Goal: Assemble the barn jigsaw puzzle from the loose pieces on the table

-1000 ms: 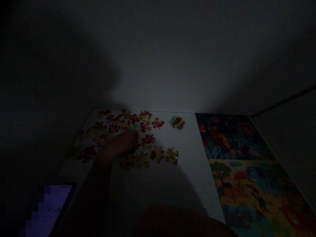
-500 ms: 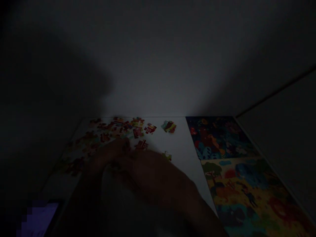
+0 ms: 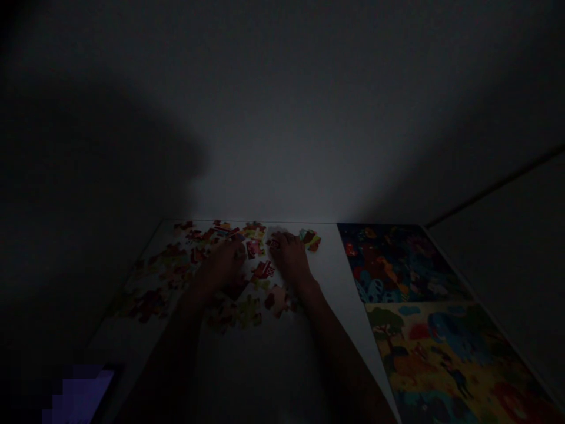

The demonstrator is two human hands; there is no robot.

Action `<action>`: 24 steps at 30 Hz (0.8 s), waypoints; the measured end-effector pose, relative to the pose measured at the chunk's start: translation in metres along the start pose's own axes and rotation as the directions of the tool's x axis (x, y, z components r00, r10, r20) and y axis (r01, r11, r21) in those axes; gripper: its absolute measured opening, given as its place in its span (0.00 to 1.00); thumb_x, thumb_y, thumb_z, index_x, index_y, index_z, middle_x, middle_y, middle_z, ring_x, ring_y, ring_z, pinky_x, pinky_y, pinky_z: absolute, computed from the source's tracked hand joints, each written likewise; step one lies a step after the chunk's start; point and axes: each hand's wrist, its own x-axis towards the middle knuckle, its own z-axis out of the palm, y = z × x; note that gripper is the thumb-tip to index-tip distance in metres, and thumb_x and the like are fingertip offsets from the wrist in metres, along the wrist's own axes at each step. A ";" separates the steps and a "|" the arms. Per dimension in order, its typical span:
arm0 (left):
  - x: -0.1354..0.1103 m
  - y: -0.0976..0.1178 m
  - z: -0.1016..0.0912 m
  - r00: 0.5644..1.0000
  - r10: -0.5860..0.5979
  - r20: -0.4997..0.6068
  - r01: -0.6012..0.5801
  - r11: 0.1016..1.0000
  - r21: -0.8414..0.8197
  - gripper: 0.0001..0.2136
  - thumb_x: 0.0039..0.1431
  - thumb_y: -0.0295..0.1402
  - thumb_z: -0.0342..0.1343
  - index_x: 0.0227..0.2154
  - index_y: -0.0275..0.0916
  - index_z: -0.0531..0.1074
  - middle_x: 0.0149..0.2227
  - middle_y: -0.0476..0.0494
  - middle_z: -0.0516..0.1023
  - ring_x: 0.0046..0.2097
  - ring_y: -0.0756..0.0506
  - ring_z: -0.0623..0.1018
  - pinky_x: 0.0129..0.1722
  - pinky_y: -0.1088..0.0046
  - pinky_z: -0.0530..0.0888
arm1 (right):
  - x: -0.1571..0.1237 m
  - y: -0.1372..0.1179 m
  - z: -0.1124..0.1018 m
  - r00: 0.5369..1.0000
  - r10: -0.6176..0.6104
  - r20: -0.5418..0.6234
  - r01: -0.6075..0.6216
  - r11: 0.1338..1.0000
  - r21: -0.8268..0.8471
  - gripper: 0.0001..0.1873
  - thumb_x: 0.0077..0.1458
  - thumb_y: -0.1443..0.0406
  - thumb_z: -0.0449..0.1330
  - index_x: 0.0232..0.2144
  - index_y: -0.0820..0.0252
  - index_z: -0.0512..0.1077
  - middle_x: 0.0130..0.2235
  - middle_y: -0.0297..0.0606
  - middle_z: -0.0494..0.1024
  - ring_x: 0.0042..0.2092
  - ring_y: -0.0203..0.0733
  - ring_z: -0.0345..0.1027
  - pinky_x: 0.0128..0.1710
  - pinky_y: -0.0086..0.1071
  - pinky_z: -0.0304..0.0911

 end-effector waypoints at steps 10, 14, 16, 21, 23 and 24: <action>0.010 -0.012 0.034 0.977 0.060 -0.204 -0.048 0.997 0.063 0.21 0.62 0.44 0.53 0.56 0.43 0.68 0.55 0.37 0.66 0.59 0.37 0.65 0.60 0.57 0.61 | 0.001 0.002 -0.002 0.993 -0.085 -0.078 0.092 0.992 0.082 0.22 0.54 0.65 0.58 0.53 0.62 0.72 0.52 0.50 0.72 0.54 0.53 0.61 0.55 0.46 0.57; 0.010 -0.018 0.037 0.963 0.097 -0.253 -0.098 0.995 0.006 0.19 0.60 0.43 0.57 0.53 0.45 0.70 0.54 0.39 0.66 0.57 0.38 0.66 0.58 0.57 0.62 | -0.002 -0.016 -0.011 0.995 -0.081 -0.064 0.082 0.997 0.010 0.15 0.59 0.63 0.57 0.47 0.57 0.75 0.52 0.47 0.72 0.54 0.53 0.60 0.54 0.46 0.55; 0.011 -0.019 0.036 0.962 0.112 -0.249 -0.123 0.992 -0.028 0.18 0.58 0.41 0.59 0.51 0.45 0.72 0.53 0.40 0.67 0.57 0.38 0.66 0.58 0.57 0.62 | -0.003 -0.022 -0.013 0.996 -0.075 -0.037 0.074 0.997 -0.031 0.13 0.59 0.60 0.58 0.45 0.55 0.76 0.54 0.46 0.71 0.56 0.54 0.59 0.54 0.48 0.54; 0.016 -0.014 0.035 0.984 0.055 -0.168 -0.075 0.991 -0.114 0.14 0.52 0.39 0.64 0.42 0.44 0.76 0.51 0.41 0.67 0.58 0.37 0.66 0.59 0.56 0.60 | -0.006 -0.023 -0.003 0.994 -0.103 0.043 0.104 0.995 -0.012 0.19 0.62 0.55 0.56 0.51 0.56 0.73 0.57 0.47 0.70 0.58 0.55 0.58 0.55 0.50 0.52; 0.018 -0.013 0.036 0.991 0.039 -0.129 -0.057 0.989 -0.136 0.15 0.49 0.39 0.66 0.41 0.45 0.76 0.52 0.41 0.67 0.59 0.35 0.64 0.60 0.54 0.58 | -0.007 -0.021 0.001 0.989 -0.138 0.055 0.137 0.990 0.007 0.22 0.62 0.54 0.56 0.54 0.55 0.71 0.59 0.48 0.68 0.59 0.56 0.57 0.56 0.50 0.52; 0.019 -0.014 0.036 0.992 0.041 -0.120 -0.059 0.988 -0.144 0.15 0.48 0.38 0.67 0.40 0.45 0.76 0.52 0.41 0.67 0.59 0.35 0.64 0.60 0.53 0.58 | -0.008 -0.020 0.002 0.987 -0.151 0.063 0.150 0.988 0.016 0.22 0.61 0.54 0.56 0.55 0.54 0.70 0.60 0.48 0.67 0.60 0.56 0.56 0.57 0.50 0.51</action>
